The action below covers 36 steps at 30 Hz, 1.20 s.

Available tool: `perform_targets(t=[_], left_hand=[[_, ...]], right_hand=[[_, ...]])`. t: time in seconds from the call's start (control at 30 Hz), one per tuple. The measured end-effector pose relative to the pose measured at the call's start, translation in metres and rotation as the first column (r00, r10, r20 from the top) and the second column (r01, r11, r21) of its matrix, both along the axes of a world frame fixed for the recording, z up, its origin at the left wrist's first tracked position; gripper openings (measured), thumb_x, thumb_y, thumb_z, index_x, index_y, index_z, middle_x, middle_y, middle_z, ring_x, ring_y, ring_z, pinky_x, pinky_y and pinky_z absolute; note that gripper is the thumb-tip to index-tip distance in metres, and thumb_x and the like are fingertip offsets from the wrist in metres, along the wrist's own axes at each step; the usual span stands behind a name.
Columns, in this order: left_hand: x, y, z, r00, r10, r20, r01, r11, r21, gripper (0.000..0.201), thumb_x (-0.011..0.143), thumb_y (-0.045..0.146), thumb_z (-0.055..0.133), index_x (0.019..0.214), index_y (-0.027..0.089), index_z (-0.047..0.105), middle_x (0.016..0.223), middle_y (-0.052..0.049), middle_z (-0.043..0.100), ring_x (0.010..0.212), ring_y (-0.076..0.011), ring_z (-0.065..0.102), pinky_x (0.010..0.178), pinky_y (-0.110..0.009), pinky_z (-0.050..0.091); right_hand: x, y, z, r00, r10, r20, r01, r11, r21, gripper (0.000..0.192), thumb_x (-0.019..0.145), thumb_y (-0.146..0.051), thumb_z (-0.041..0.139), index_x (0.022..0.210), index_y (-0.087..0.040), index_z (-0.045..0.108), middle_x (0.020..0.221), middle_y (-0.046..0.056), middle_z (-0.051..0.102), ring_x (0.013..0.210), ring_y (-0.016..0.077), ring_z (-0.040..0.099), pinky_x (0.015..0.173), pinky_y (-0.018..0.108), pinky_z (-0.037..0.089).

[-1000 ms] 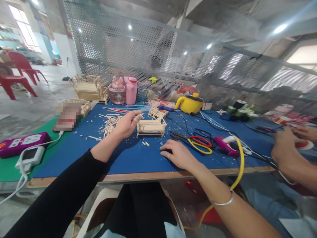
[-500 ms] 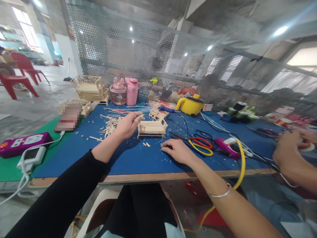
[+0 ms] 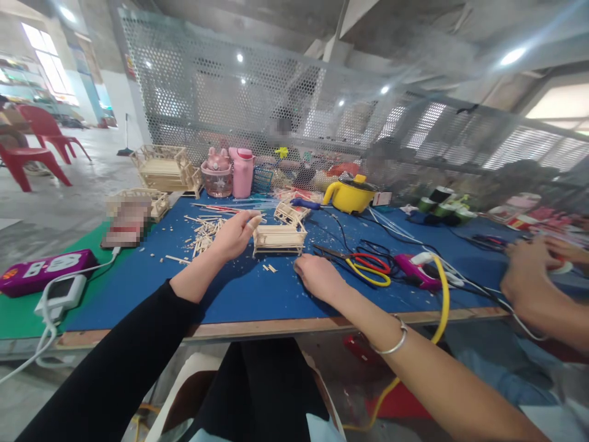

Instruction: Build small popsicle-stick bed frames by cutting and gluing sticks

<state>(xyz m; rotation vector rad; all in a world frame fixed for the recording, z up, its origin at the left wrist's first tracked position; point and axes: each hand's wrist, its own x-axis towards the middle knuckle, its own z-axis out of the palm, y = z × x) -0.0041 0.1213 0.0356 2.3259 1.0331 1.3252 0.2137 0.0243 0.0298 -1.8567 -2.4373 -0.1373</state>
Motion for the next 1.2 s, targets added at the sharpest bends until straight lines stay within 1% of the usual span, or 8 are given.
perform_targets(t=[0.13,0.23,0.33,0.43,0.57,0.67,1.0,1.2], left_hand=[[-0.001,0.002,0.000,1.000,-0.011,-0.007,0.011,1.000,0.000,0.041,0.093,0.043,0.035,0.112,0.018,0.061,0.113,-0.009,0.067,0.107,-0.0217,0.061,0.094,-0.036,0.047],[0.000,0.002,0.000,1.000,-0.007,-0.014,0.007,1.000,-0.001,0.040,0.093,0.043,0.035,0.113,0.018,0.061,0.114,-0.009,0.067,0.107,-0.0217,0.061,0.095,-0.037,0.046],[0.001,0.001,0.000,1.000,0.007,-0.017,-0.008,1.000,-0.005,0.040,0.093,0.043,0.036,0.115,0.018,0.059,0.116,-0.009,0.066,0.109,-0.0214,0.060,0.096,-0.038,0.045],[0.001,0.002,-0.001,1.000,0.014,-0.008,-0.014,1.000,-0.010,0.042,0.094,0.042,0.035,0.120,0.017,0.056,0.121,-0.009,0.064,0.112,-0.0208,0.059,0.098,-0.037,0.044],[0.000,0.003,-0.003,0.999,0.032,0.016,-0.031,0.999,-0.024,0.043,0.094,0.044,0.035,0.122,0.018,0.054,0.123,-0.009,0.063,0.115,-0.0209,0.058,0.098,-0.036,0.044],[0.000,0.002,-0.002,0.999,0.042,0.011,-0.041,0.999,-0.034,0.044,0.093,0.044,0.036,0.122,0.016,0.053,0.123,-0.010,0.063,0.111,-0.0215,0.059,0.096,-0.036,0.046],[0.002,-0.002,0.001,1.000,0.018,0.019,-0.018,1.000,-0.008,0.038,0.093,0.042,0.039,0.116,0.018,0.057,0.118,-0.009,0.065,0.109,-0.0208,0.060,0.095,-0.035,0.047],[0.003,-0.002,0.001,0.999,0.028,0.014,-0.029,0.999,0.023,0.039,0.093,0.039,0.039,0.119,0.015,0.056,0.114,-0.010,0.065,0.092,-0.0178,0.062,0.087,-0.031,0.048]], right_hand=[[0.024,0.009,0.003,0.957,-0.010,-0.291,-0.009,0.998,-0.062,0.027,0.085,-0.013,0.044,0.103,-0.019,0.063,0.086,0.003,0.071,0.077,0.0140,0.065,0.071,0.024,0.047],[0.031,0.011,0.007,0.870,-0.045,-0.490,0.015,0.998,-0.064,0.030,0.079,-0.009,0.041,0.097,-0.018,0.063,0.080,0.001,0.070,0.072,0.0134,0.062,0.069,0.024,0.046],[0.018,0.011,0.013,0.888,0.005,-0.460,-0.020,0.999,-0.028,0.024,0.084,-0.019,0.043,0.085,-0.020,0.067,0.084,0.002,0.070,0.078,0.0156,0.062,0.070,0.025,0.044],[-0.006,0.015,0.015,0.934,0.055,-0.354,-0.064,0.998,-0.014,0.024,0.087,-0.033,0.049,0.091,-0.023,0.070,0.083,0.002,0.072,0.075,0.0168,0.063,0.066,0.025,0.042],[-0.028,0.025,0.008,0.981,0.060,-0.184,-0.059,0.998,0.008,0.024,0.084,-0.039,0.057,0.094,-0.024,0.074,0.083,0.004,0.073,0.079,0.0202,0.065,0.066,0.027,0.043],[-0.030,0.028,0.003,0.983,0.089,-0.157,-0.095,0.995,-0.031,0.021,0.085,-0.036,0.057,0.088,-0.025,0.075,0.088,0.005,0.074,0.085,0.0213,0.066,0.068,0.027,0.043],[-0.023,0.018,0.002,0.940,0.150,-0.307,-0.174,0.984,-0.050,0.011,0.082,-0.027,0.061,0.078,-0.018,0.067,0.080,0.004,0.069,0.070,0.0145,0.059,0.064,0.024,0.040],[-0.009,0.016,0.003,0.856,0.078,-0.512,-0.115,0.992,-0.041,0.016,0.088,-0.021,0.046,0.085,-0.018,0.062,0.082,0.003,0.067,0.074,0.0143,0.058,0.068,0.025,0.041]])
